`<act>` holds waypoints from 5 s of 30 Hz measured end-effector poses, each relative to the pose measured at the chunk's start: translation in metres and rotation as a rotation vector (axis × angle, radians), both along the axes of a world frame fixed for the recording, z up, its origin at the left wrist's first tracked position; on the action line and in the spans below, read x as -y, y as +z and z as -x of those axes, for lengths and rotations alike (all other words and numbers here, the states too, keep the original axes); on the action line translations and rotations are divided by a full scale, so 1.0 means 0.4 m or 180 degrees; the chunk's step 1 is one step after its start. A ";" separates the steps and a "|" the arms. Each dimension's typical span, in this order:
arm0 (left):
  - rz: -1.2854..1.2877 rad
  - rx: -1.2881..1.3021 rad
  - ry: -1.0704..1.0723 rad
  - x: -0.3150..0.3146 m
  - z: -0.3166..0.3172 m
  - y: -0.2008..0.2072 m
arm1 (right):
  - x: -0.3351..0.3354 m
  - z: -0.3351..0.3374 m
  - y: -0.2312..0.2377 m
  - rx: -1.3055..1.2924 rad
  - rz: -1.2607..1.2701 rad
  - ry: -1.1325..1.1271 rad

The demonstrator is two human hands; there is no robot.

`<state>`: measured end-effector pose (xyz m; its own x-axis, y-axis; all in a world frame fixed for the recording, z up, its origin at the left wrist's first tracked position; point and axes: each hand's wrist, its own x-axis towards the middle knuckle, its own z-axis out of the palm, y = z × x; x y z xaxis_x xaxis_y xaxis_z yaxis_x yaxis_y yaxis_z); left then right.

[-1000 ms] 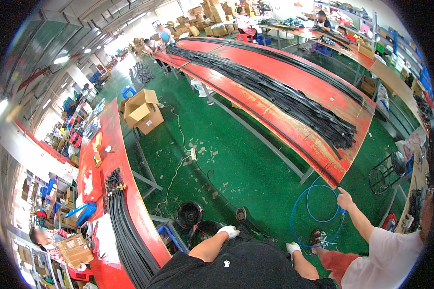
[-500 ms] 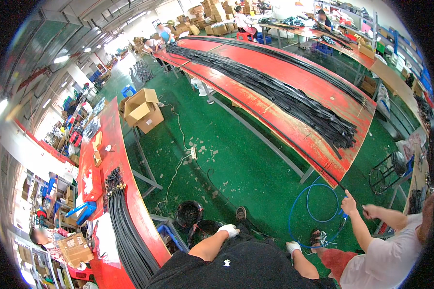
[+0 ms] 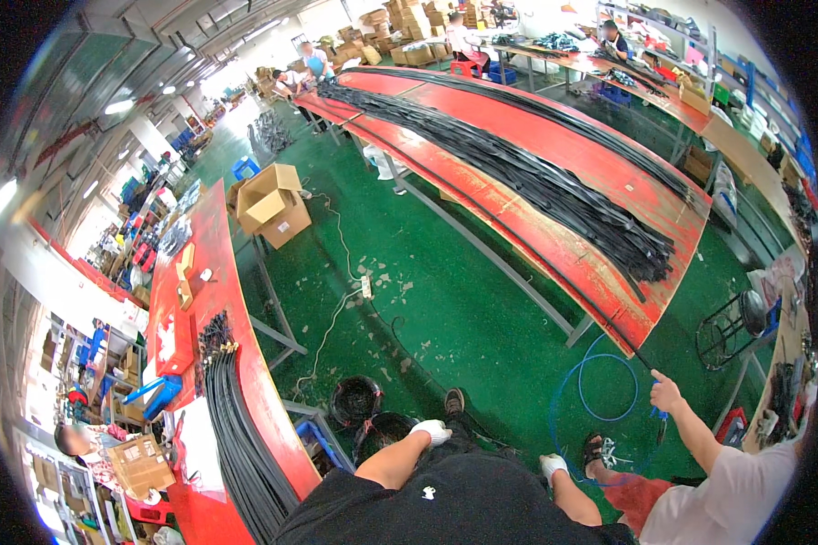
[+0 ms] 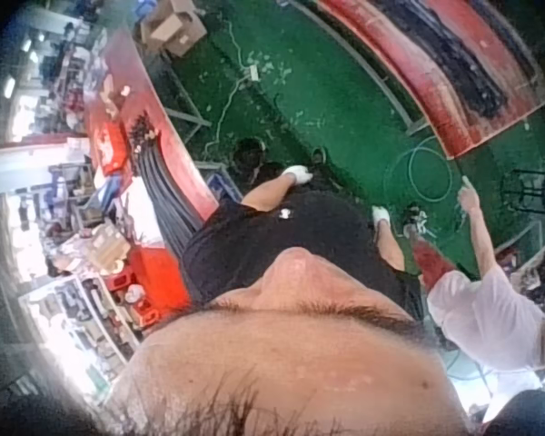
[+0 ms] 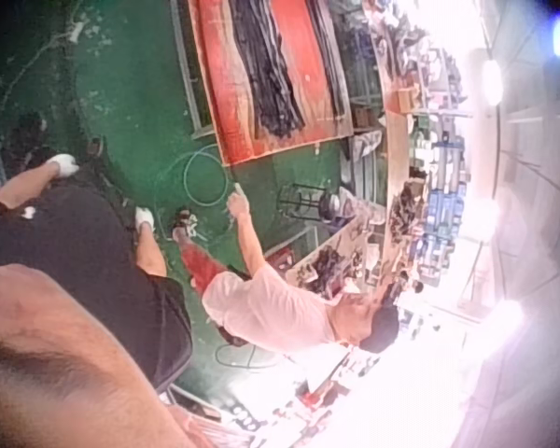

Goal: Organize and prepare long rubber strips on a work table for processing.

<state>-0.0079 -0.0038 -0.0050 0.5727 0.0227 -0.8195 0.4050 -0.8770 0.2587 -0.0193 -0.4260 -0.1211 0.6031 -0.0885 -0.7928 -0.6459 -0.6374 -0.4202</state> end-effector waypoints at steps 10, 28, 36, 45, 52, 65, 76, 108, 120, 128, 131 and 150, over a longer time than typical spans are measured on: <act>0.0034 0.0053 0.0087 -0.011 0.008 0.010 | -0.039 -0.016 0.114 -0.0145 -0.0122 -0.0117; 0.0179 -0.0105 -0.0005 -0.008 0.031 -0.113 | 0.004 -0.025 0.161 -0.0069 0.0205 0.0429; 0.0092 0.0232 -0.0172 -0.044 -0.022 -0.094 | -0.026 0.015 0.067 0.0012 0.0025 0.0269; 0.0043 0.0029 -0.0053 0.008 -0.007 -0.016 | 0.005 0.009 -0.072 0.0101 -0.0036 0.0056; 0.0010 -0.0018 0.0000 -0.006 0.007 -0.030 | 0.000 0.002 -0.036 -0.0038 -0.0131 -0.0198; 0.0010 0.0017 0.0083 0.011 -0.005 0.002 | -0.007 0.006 -0.017 0.0078 -0.0191 -0.0261; -0.0035 -0.0030 -0.0006 0.003 -0.004 -0.013 | -0.012 0.009 0.008 0.0050 -0.0096 -0.0193; 0.0007 -0.0015 0.0017 0.006 -0.008 0.005 | 0.014 0.009 -0.118 -0.0034 -0.0178 -0.0176; 0.0093 0.0131 0.0126 0.009 -0.009 -0.015 | -0.015 -0.005 0.000 -0.0112 -0.0027 -0.0136; 0.0109 0.0146 0.0116 0.022 -0.011 -0.015 | 0.011 0.015 0.032 -0.0093 0.0016 -0.0281; 0.0066 0.0163 0.0196 0.013 0.006 -0.006 | 0.029 0.017 -0.028 -0.0003 0.0058 -0.0137; 0.0002 0.0163 0.0104 -0.005 -0.032 0.002 | 0.022 0.013 -0.105 0.0026 -0.0076 0.0132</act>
<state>0.0050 -0.0020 -0.0041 0.6129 0.0416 -0.7890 0.4195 -0.8634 0.2804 -0.0245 -0.4346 -0.1630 0.6124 -0.0444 -0.7893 -0.6156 -0.6532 -0.4409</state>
